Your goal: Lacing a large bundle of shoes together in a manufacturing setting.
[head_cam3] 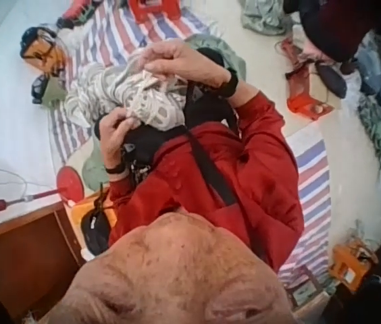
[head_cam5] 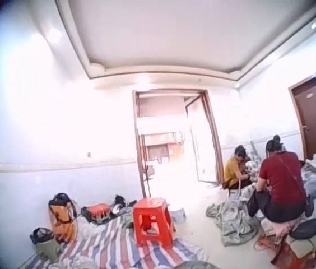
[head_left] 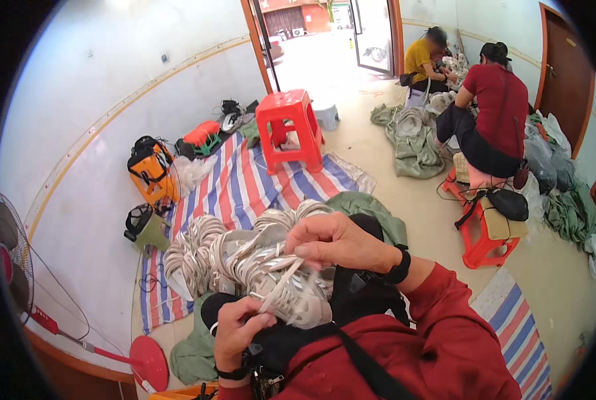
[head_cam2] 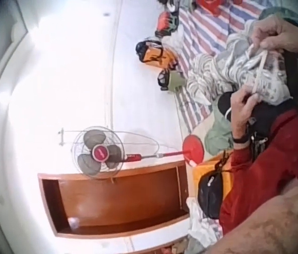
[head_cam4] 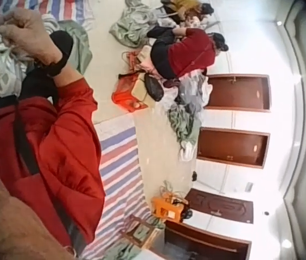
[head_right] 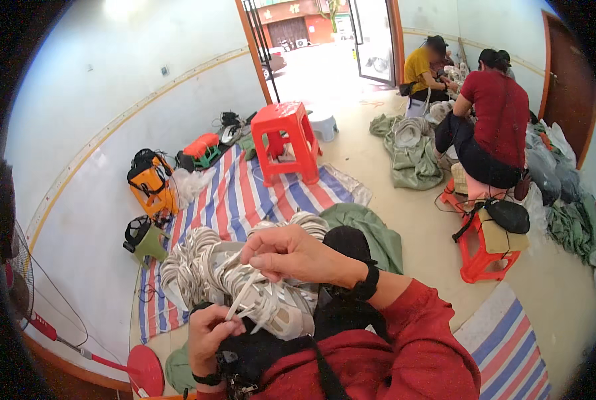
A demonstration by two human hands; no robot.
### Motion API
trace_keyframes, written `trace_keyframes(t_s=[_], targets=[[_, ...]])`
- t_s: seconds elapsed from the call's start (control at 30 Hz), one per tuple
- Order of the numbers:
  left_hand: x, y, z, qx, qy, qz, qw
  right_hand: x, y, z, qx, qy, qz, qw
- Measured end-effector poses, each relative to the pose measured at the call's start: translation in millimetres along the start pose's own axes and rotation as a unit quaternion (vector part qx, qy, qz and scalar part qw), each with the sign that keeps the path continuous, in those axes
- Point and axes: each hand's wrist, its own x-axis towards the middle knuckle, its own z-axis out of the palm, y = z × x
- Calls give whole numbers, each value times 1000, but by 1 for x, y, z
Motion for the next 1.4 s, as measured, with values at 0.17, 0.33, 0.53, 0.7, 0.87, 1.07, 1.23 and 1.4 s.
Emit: trace_keyframes(t_s=[0.17, 0.33, 0.53, 0.7, 0.87, 1.07, 1.23, 1.4], targets=[[-15, -10, -25, -131, 72, 39, 988, -7, 2, -10, -3, 11, -23, 1000], [-6, -47, -62, -95, 127, -12, 987, -9, 9, -18, -1, 33, -15, 999], [8, -130, -73, 344, 147, -58, 926, 4, 83, -25, -74, 3, 37, 997], [24, -113, -33, 97, 100, -48, 989, 7, 151, 11, -257, -121, 42, 958], [29, -106, -11, -108, -110, -90, 984, 12, 182, 34, -355, -153, -42, 921], [33, -123, -3, -214, -133, -160, 954, 12, 175, 26, -295, -120, 21, 948], [33, -131, -5, -187, -144, -162, 958, 8, 196, 20, -340, -75, -22, 937], [32, -134, -8, -176, -111, -186, 960, 10, 206, 11, -316, -73, -28, 945]])
